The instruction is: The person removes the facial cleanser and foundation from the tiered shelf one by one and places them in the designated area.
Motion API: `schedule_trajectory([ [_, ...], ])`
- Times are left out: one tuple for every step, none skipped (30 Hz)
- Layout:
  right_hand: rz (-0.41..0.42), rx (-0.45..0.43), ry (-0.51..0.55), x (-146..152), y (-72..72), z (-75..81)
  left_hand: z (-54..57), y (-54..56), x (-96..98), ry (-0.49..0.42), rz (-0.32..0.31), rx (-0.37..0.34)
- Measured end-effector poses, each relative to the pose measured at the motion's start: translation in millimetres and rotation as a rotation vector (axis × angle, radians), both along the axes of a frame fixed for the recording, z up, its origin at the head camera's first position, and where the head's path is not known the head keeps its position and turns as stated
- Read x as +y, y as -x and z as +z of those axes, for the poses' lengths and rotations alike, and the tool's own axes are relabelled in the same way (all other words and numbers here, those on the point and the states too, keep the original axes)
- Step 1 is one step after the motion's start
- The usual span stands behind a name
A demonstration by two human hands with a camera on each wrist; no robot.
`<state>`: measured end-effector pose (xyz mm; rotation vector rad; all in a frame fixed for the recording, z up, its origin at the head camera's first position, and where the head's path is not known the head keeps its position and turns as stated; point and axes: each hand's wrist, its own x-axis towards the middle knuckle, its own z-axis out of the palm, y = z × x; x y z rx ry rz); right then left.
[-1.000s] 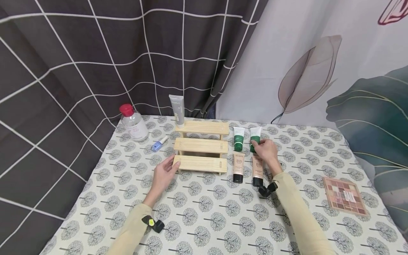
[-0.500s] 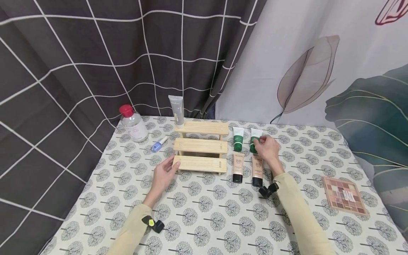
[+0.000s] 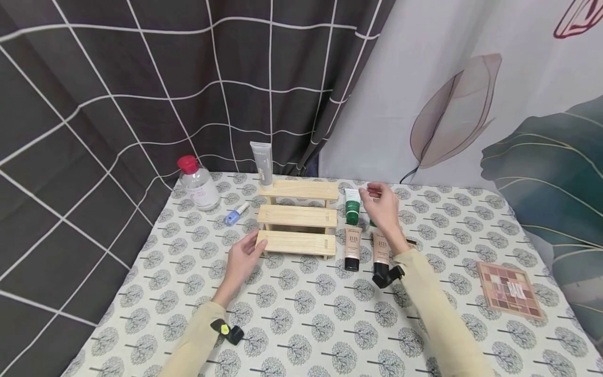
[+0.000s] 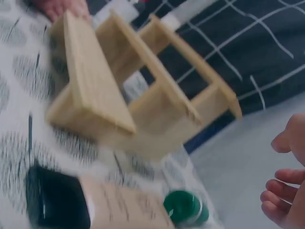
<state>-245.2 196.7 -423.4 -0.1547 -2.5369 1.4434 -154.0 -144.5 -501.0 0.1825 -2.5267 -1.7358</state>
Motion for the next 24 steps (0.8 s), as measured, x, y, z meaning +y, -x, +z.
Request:
schedule_trajectory([
  [0.005, 0.006, 0.017, -3.8, 0.2, 2.7, -0.1, 0.1, 0.1, -0.004, -0.002, 0.002],
  [0.007, 0.009, 0.026, -7.5, 0.3, 5.2, -0.1, 0.1, 0.1, -0.007, -0.003, 0.004],
  [0.011, 0.013, 0.038, -11.3, 0.3, 7.5, -0.1, 0.1, 0.2, -0.008, -0.004, 0.003],
  [0.016, 0.022, 0.049, -15.3, 0.5, 9.7, -0.3, 0.1, 0.1, -0.01, -0.005, 0.004],
  [0.022, 0.031, 0.058, -19.1, 0.9, 11.5, -0.4, 0.0, 0.0, -0.011, -0.004, 0.003],
  [0.029, 0.042, 0.067, -23.2, 1.2, 13.4, -0.6, 0.0, -0.1, -0.013, -0.005, 0.003],
  [0.035, 0.054, 0.077, -27.7, 1.6, 15.3, -0.8, 0.1, -0.1, -0.013, -0.005, 0.003],
  [0.044, 0.062, 0.086, -32.2, 2.1, 16.8, -0.9, 0.1, -0.1, -0.012, -0.004, 0.002],
  [0.053, 0.073, 0.096, -36.8, 2.5, 18.4, -1.4, 0.2, -0.2, -0.009, -0.005, 0.003],
  [0.061, 0.084, 0.099, -41.8, 3.2, 19.8, -1.8, 0.4, -0.4, -0.009, -0.003, 0.004],
  [0.071, 0.093, 0.103, -46.8, 3.5, 21.2, -2.2, 0.6, -0.6, -0.009, -0.001, 0.004],
  [0.08, 0.098, 0.106, -51.8, 3.8, 22.6, -2.7, 0.8, -0.8, -0.008, 0.0, 0.004],
  [0.087, 0.1, 0.109, -56.7, 4.0, 23.9, -3.1, 0.9, -1.0, -0.007, 0.003, 0.004],
  [0.099, 0.098, 0.112, -61.3, 4.2, 24.9, -3.4, 0.9, -1.2, -0.006, 0.005, 0.003],
  [0.109, 0.101, 0.114, -65.8, 4.2, 25.9, -3.8, 1.0, -1.4, -0.006, 0.005, 0.004],
  [0.123, 0.097, 0.121, -70.0, 4.2, 26.5, -3.8, 1.1, -1.4, -0.007, 0.008, 0.003],
  [0.136, 0.091, 0.128, -74.2, 4.3, 27.3, -3.9, 1.0, -1.5, -0.008, 0.007, 0.005],
  [0.149, 0.088, 0.134, -78.1, 4.3, 28.2, -3.9, 1.0, -1.5, -0.008, 0.006, 0.006],
  [0.164, 0.082, 0.141, -81.8, 4.3, 28.6, -4.1, 1.1, -1.6, -0.008, 0.005, 0.008],
  [0.179, 0.08, 0.153, -85.6, 4.2, 29.1, -3.9, 1.1, -1.6, -0.009, 0.003, 0.01],
  [0.192, 0.076, 0.163, -89.3, 3.9, 30.0, -3.8, 1.1, -1.6, -0.009, 0.002, 0.01],
  [0.206, 0.07, 0.176, -92.6, 3.8, 30.6, -3.9, 1.2, -1.6, -0.009, 0.0, 0.011],
  [0.216, 0.072, 0.184, -96.0, 3.9, 31.3, -3.9, 1.2, -1.6, -0.011, 0.0, 0.011],
  [0.229, 0.078, 0.193, -99.3, 4.1, 32.0, -3.9, 1.3, -1.6, -0.011, 0.0, 0.011],
])
